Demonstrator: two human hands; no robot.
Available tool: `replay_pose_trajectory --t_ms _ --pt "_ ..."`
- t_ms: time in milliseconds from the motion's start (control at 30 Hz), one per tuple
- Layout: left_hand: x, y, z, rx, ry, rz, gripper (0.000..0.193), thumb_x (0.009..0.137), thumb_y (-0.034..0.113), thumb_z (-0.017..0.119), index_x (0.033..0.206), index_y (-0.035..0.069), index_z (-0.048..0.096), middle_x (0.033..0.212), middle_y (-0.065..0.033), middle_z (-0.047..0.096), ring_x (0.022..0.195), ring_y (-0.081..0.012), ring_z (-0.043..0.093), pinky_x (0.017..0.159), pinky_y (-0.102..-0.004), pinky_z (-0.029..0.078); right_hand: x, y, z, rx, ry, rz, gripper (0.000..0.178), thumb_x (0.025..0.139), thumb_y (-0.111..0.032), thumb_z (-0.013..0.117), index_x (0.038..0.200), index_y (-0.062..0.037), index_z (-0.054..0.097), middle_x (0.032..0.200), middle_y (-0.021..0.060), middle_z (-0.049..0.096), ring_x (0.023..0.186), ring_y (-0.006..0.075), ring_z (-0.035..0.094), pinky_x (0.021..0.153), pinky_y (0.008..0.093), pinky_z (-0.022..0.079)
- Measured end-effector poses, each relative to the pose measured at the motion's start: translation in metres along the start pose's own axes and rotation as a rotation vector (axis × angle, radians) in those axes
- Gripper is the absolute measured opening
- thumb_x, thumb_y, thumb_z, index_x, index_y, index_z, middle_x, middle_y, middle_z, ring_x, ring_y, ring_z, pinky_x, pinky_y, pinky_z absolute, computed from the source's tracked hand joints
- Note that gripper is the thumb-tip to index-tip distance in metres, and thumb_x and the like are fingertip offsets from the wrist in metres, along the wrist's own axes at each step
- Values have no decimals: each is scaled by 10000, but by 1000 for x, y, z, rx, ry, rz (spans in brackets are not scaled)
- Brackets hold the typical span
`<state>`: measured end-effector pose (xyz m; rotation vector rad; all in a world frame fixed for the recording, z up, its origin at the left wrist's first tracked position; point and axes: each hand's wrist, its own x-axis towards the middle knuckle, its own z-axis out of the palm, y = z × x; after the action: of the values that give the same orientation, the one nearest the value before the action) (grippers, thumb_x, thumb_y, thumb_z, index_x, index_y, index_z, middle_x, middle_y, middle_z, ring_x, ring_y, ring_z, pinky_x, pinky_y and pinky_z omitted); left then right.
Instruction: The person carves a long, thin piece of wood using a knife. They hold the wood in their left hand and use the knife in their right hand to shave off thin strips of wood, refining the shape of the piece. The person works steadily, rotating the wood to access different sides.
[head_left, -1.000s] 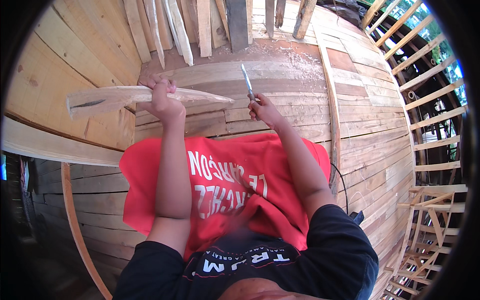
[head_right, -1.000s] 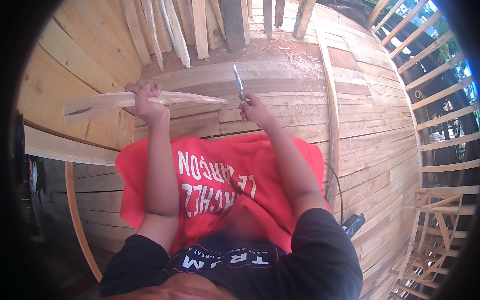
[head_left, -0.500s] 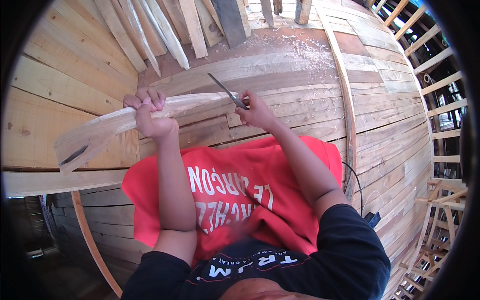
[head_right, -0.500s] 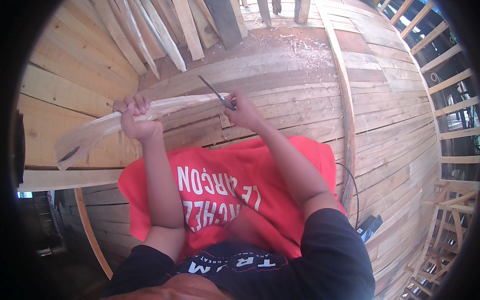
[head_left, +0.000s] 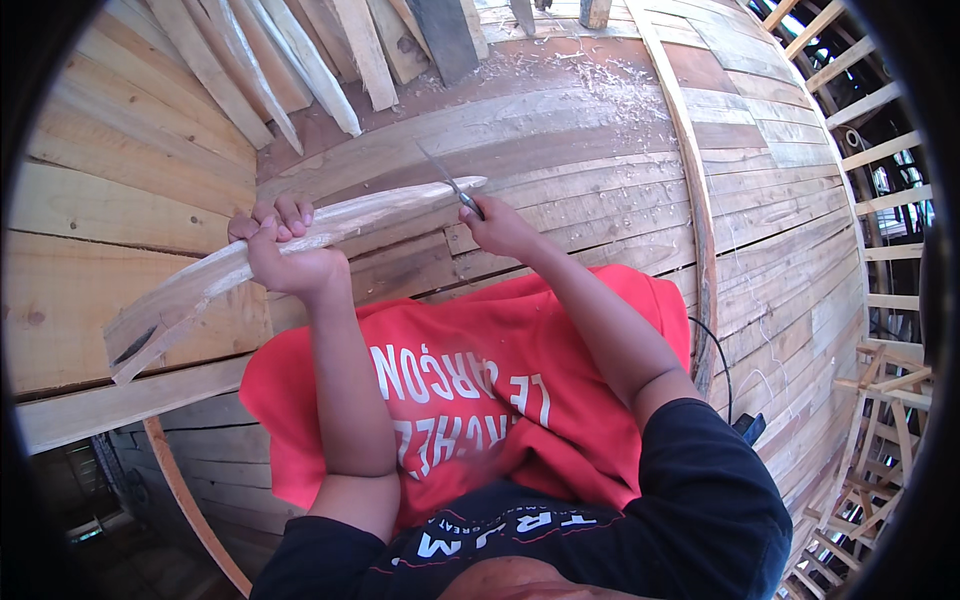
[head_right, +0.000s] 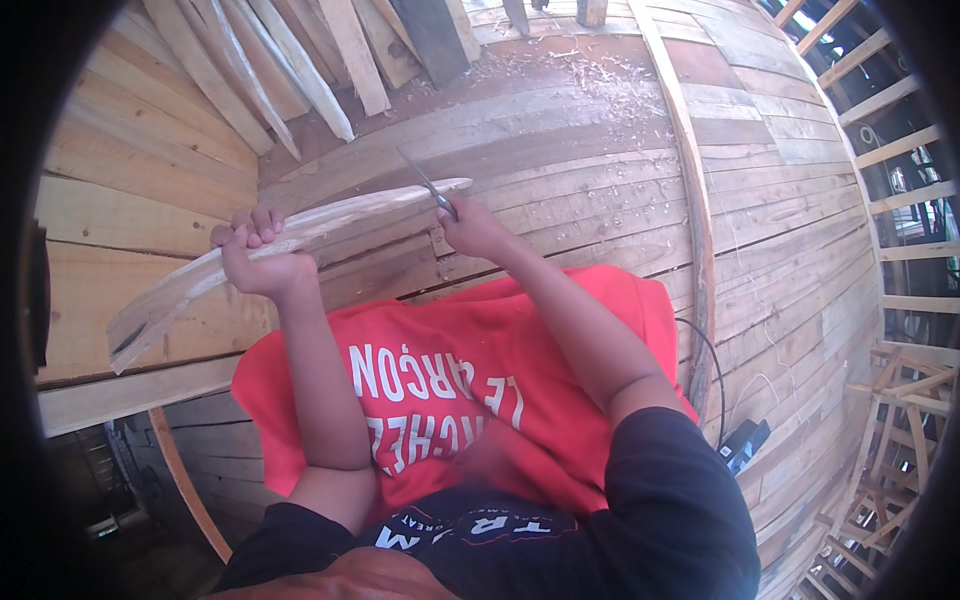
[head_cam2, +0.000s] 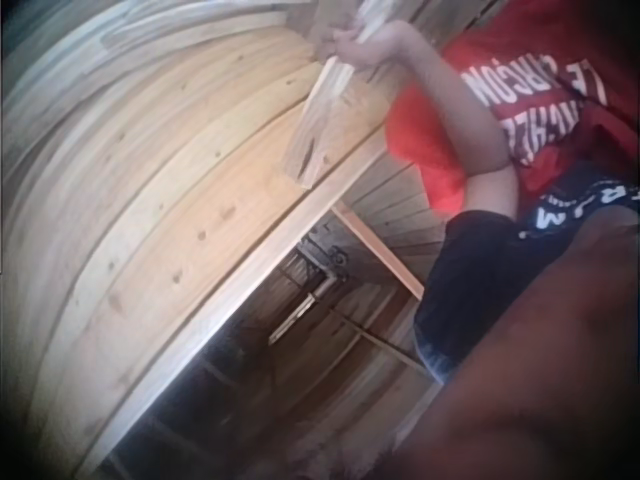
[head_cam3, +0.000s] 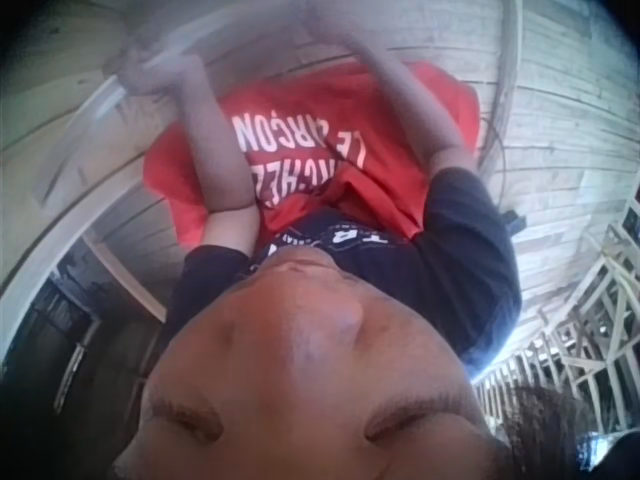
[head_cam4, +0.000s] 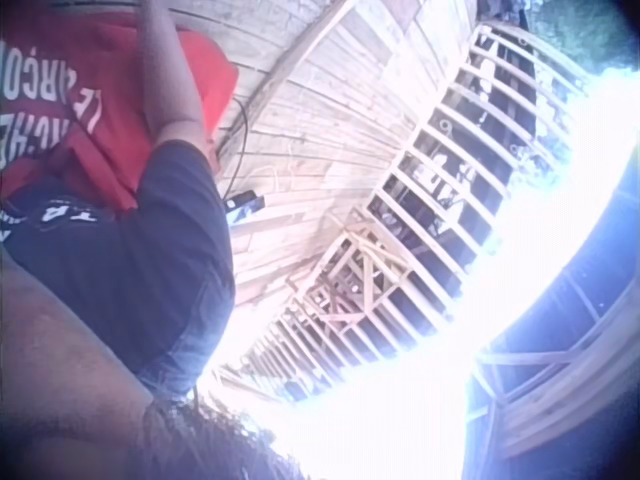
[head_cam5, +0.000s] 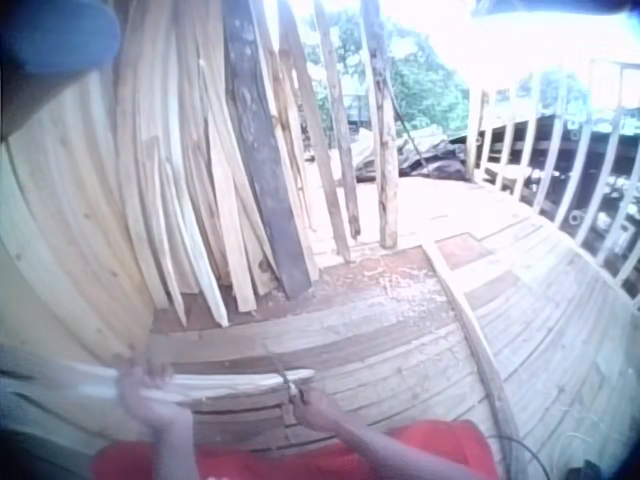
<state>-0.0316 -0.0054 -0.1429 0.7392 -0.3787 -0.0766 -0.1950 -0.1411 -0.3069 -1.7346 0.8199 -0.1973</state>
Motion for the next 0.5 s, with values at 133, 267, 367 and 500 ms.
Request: replay_pose_trajectory --t_ms 133,267,367,500 --pt "1 4 1 119 110 17 229 736 104 478 677 173 268 654 21 323 583 -119 315 572 -280 327 -12 -47 21 -260 123 -168 475 1032 -336 348 907 38 613 789 285 638 763 471 618 721 557 467" --pt "2 4 4 124 166 5 236 731 93 470 664 174 258 657 19 316 582 -119 310 568 -279 322 14 13 15 -380 212 -6 537 1035 -352 307 894 60 621 820 307 645 851 489 628 792 571 480" --pt "-2 2 7 107 160 0 228 729 86 464 667 169 261 655 18 315 579 -116 314 562 -275 326 23 22 -3 -387 105 86 529 1033 -342 300 944 62 631 911 325 645 936 484 620 853 558 479" --pt "-6 2 13 104 151 43 226 724 84 468 670 167 265 653 16 313 572 -112 317 554 -273 337 8 -37 7 -296 126 -77 475 1032 -317 321 971 40 629 907 319 639 914 496 605 831 556 473"
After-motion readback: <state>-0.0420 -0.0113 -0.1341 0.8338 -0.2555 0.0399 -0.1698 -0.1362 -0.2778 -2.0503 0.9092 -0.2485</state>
